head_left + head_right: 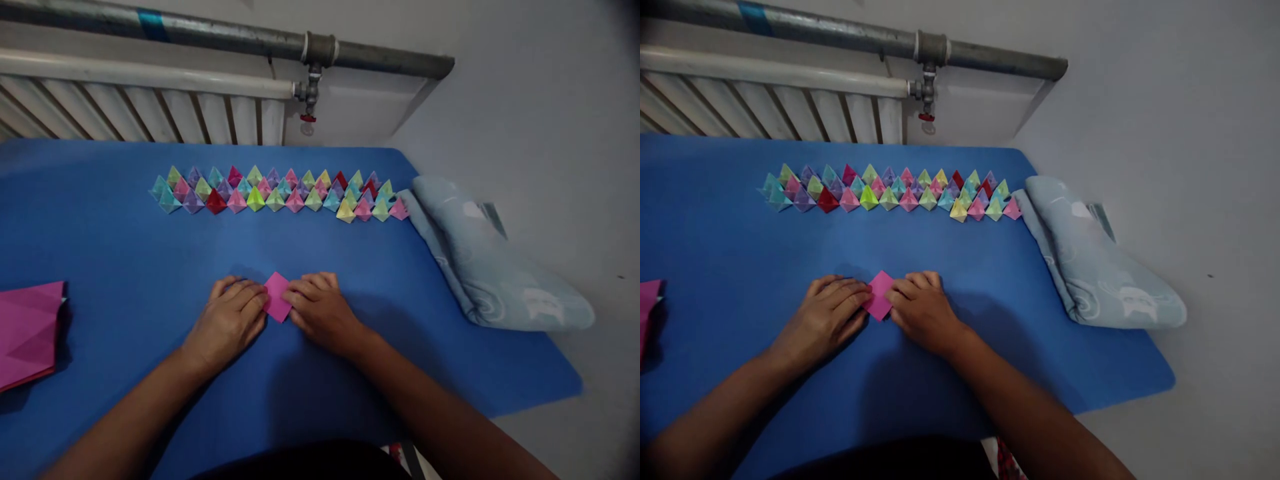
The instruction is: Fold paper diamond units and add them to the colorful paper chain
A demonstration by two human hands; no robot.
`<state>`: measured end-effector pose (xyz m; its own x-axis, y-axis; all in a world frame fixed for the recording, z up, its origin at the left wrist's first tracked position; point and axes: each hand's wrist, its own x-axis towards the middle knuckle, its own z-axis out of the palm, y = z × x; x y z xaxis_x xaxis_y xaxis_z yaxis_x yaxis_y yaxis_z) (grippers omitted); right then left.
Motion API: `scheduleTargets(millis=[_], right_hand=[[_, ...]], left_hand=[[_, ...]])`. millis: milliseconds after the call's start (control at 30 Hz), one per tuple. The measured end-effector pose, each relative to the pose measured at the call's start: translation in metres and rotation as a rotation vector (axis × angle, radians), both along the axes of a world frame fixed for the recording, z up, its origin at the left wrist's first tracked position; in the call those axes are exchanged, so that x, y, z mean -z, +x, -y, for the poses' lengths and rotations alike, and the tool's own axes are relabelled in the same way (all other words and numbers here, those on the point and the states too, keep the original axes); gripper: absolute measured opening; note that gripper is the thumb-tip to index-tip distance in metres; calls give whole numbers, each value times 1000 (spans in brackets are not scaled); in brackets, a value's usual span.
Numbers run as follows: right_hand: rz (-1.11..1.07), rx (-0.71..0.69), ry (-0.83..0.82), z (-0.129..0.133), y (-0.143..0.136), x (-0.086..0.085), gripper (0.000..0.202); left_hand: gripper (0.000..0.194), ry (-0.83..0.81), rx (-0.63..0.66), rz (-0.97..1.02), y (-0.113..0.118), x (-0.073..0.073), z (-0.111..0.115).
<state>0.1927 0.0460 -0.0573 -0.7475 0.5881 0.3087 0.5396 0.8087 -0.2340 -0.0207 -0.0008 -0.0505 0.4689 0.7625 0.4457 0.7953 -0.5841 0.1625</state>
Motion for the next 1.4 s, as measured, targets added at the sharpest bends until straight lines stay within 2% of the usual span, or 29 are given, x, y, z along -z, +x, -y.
scheduleTargets(millis=[233, 533, 933, 1200, 1400], right_hand=[[-122, 114, -167, -6, 3, 0, 12], [-223, 235, -347, -8, -1, -5, 11], [-168, 334, -357, -11, -8, -5, 15], [-153, 346, -336, -12, -10, -3, 15], [-124, 342, -317, -11, -10, -3, 14]], left_hand=[[13, -36, -36, 45, -1, 2, -2], [17, -215, -157, 163, -2, 5, -9], [28, -302, -318, 132, 6, 5, -15], [33, -270, -381, 9, 10, 6, -17], [32, -186, -402, -65, 11, 8, -17]])
